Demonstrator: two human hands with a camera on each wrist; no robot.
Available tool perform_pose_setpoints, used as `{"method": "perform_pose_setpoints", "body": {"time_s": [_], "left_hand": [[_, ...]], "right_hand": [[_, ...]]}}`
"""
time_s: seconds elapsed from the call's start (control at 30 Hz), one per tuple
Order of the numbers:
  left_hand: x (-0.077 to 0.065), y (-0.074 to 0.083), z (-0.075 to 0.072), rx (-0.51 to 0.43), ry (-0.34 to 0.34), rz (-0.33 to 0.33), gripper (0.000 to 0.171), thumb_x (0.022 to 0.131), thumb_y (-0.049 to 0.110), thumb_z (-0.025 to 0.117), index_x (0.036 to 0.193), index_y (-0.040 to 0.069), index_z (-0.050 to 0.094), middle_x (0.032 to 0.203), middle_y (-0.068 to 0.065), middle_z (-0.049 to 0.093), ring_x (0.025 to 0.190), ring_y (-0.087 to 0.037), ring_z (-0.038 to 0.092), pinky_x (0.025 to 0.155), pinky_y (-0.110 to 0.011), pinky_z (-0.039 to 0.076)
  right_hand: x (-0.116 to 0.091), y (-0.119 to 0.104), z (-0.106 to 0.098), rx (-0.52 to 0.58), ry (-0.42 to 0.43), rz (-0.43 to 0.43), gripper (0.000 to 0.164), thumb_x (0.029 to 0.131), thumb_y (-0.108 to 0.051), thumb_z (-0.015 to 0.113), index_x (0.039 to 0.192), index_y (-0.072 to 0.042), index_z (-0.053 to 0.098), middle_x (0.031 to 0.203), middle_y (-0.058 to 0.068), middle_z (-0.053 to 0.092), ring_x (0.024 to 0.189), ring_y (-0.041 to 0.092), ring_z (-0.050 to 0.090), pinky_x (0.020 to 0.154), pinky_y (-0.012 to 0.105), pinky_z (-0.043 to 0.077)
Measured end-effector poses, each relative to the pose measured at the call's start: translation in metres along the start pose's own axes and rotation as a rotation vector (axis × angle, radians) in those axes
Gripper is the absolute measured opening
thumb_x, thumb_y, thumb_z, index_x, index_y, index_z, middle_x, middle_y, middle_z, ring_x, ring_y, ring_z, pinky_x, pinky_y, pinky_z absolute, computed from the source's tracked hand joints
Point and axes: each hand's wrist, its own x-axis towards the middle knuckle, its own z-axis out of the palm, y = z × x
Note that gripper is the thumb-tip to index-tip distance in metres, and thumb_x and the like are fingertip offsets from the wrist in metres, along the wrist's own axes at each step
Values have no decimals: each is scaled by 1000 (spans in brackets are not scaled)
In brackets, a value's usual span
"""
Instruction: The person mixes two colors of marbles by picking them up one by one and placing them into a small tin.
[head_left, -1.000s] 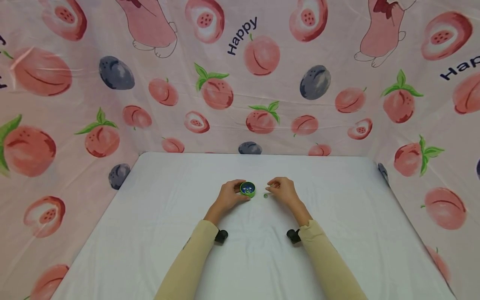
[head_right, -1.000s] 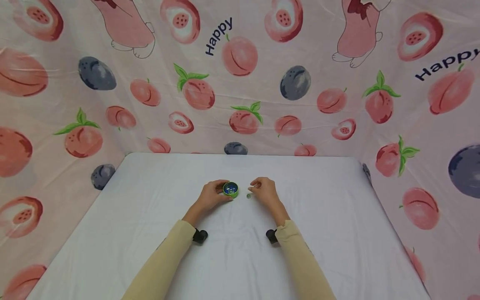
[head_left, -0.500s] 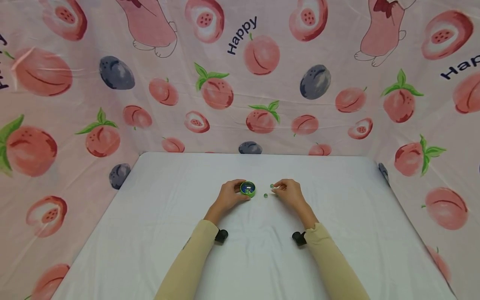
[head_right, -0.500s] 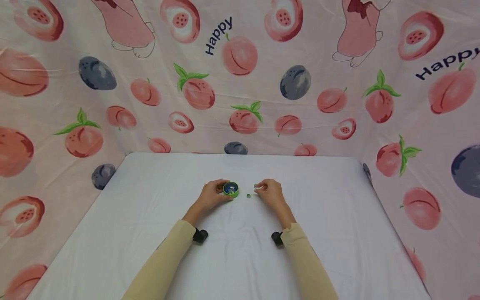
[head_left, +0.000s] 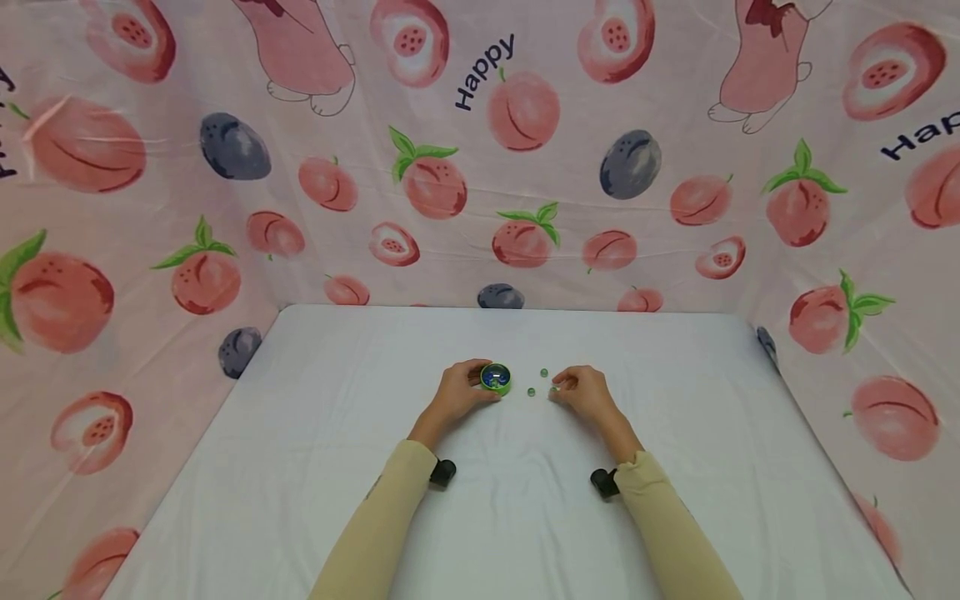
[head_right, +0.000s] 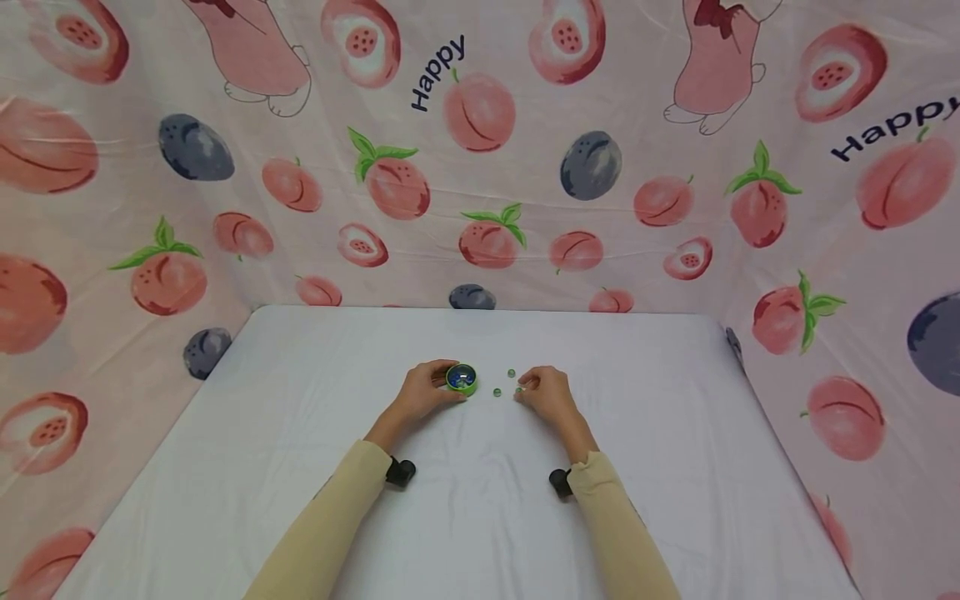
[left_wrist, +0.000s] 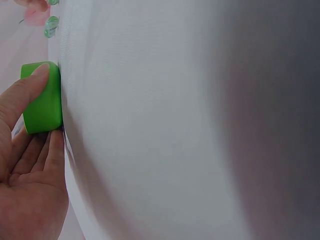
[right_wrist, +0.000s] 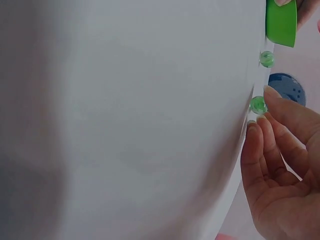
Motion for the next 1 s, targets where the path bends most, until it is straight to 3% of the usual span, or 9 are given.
{"method": "perform_pose_setpoints", "body": {"time_s": [0.7, 1.0], "left_hand": [[-1, 2, 0, -2, 13, -15, 63, 83, -4, 87, 140, -7, 61, 139, -25, 65, 129, -37, 66, 110, -40, 55], [-3, 4, 0, -10, 12, -22, 63, 83, -4, 87, 140, -7, 61, 138, -25, 65, 130, -36, 65, 111, -40, 55]], "right_hand": [[1, 3, 5, -27, -5, 12, 8, 91, -2, 78, 95, 5, 77, 76, 7, 68, 70, 15, 58, 66, 26, 47], [4, -3, 5, -18, -7, 13, 10, 93, -4, 76, 98, 6, 77, 79, 7, 69, 73, 15, 57, 67, 24, 47]]}}
